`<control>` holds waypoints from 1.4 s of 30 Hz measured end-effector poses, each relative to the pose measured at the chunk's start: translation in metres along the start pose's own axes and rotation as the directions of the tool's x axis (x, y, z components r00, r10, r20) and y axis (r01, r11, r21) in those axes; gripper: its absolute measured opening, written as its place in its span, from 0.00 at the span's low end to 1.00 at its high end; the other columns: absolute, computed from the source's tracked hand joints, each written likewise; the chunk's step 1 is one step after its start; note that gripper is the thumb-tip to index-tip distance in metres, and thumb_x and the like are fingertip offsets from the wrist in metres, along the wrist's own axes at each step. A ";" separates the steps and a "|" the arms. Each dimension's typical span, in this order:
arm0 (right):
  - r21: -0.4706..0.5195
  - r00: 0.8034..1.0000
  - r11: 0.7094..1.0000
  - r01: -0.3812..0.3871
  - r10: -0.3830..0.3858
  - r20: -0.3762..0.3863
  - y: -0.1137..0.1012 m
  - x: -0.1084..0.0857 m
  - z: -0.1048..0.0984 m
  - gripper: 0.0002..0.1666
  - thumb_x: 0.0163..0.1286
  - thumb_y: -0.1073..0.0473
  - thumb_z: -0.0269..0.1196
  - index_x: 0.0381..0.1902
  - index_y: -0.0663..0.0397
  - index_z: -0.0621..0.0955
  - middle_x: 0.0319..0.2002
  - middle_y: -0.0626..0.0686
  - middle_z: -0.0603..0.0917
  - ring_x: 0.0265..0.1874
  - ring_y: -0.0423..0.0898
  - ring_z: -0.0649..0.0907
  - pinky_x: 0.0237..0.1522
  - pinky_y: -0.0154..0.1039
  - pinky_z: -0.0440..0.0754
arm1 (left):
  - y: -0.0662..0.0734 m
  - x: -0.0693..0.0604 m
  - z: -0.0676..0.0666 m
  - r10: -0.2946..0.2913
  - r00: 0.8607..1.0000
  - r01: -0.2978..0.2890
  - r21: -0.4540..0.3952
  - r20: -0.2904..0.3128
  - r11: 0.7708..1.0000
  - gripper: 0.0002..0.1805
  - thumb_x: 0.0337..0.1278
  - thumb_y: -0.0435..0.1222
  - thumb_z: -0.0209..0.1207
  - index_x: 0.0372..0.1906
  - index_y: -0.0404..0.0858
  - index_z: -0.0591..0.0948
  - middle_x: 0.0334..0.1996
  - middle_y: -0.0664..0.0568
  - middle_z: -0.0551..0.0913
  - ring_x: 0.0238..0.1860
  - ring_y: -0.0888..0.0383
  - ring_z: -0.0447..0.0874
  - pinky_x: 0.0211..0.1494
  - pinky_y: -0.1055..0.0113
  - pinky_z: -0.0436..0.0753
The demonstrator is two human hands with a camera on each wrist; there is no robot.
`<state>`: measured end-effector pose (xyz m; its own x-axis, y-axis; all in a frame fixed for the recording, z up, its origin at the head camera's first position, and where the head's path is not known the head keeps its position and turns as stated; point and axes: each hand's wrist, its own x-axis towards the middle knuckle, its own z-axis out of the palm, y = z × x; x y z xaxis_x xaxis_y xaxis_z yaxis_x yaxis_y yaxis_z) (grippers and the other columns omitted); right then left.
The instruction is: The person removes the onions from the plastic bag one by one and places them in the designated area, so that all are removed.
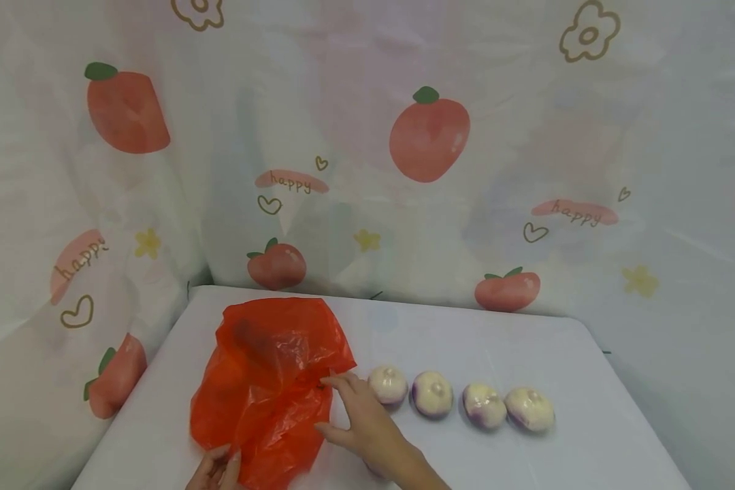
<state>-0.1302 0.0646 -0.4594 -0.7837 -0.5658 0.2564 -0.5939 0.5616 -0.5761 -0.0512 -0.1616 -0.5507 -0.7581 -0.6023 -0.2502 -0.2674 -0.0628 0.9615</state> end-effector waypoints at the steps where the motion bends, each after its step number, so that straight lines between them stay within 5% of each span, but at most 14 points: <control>1: -0.030 1.000 1.000 -0.002 0.002 0.005 -0.004 0.002 0.002 0.33 0.62 0.45 0.64 0.62 0.48 0.68 0.56 0.46 0.70 0.54 0.45 0.72 0.55 0.43 0.72 | 0.000 0.000 0.000 0.004 1.000 -0.004 0.007 -0.002 1.000 0.14 0.61 0.32 0.57 0.48 0.28 0.75 0.35 0.41 0.79 0.31 0.55 0.79 0.29 0.69 0.81; 11: -0.075 0.985 0.988 -0.134 0.141 0.100 -0.027 0.019 0.020 0.37 0.60 0.45 0.66 0.63 0.51 0.68 0.55 0.51 0.72 0.49 0.46 0.75 0.49 0.39 0.77 | 0.009 -0.005 -0.002 0.013 1.000 -0.009 0.141 -0.027 0.990 0.15 0.64 0.35 0.56 0.50 0.28 0.75 0.38 0.39 0.79 0.32 0.51 0.78 0.29 0.68 0.79; 17: -0.105 0.990 0.991 -0.077 0.088 0.105 -0.030 0.025 0.030 0.38 0.60 0.46 0.66 0.63 0.56 0.68 0.52 0.52 0.73 0.47 0.45 0.75 0.50 0.37 0.76 | 0.014 -0.008 -0.003 0.037 0.998 -0.030 0.163 -0.041 0.986 0.14 0.64 0.33 0.56 0.49 0.27 0.75 0.39 0.38 0.79 0.33 0.49 0.78 0.29 0.69 0.79; 31: -0.149 0.980 0.986 -0.073 0.099 0.171 -0.039 0.039 0.042 0.35 0.61 0.44 0.66 0.60 0.55 0.70 0.50 0.49 0.74 0.46 0.43 0.74 0.49 0.35 0.76 | 0.020 -0.008 -0.007 0.122 0.989 -0.108 0.157 -0.081 0.982 0.11 0.62 0.31 0.56 0.45 0.26 0.77 0.37 0.39 0.80 0.31 0.57 0.78 0.29 0.73 0.78; 42: -0.035 0.980 0.998 -0.056 0.061 0.188 -0.039 0.049 0.051 0.25 0.64 0.46 0.64 0.55 0.50 0.76 0.47 0.44 0.76 0.43 0.38 0.74 0.45 0.30 0.76 | 0.027 -0.010 -0.010 0.144 0.987 -0.138 0.084 -0.069 0.987 0.10 0.60 0.29 0.56 0.44 0.27 0.78 0.35 0.41 0.81 0.28 0.65 0.78 0.30 0.74 0.79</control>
<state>-0.1369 -0.0156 -0.4637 -0.7703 -0.6338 0.0703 -0.5554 0.6127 -0.5622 -0.0450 -0.1650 -0.5210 -0.7456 -0.6588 -0.1005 -0.2090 0.0880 0.9739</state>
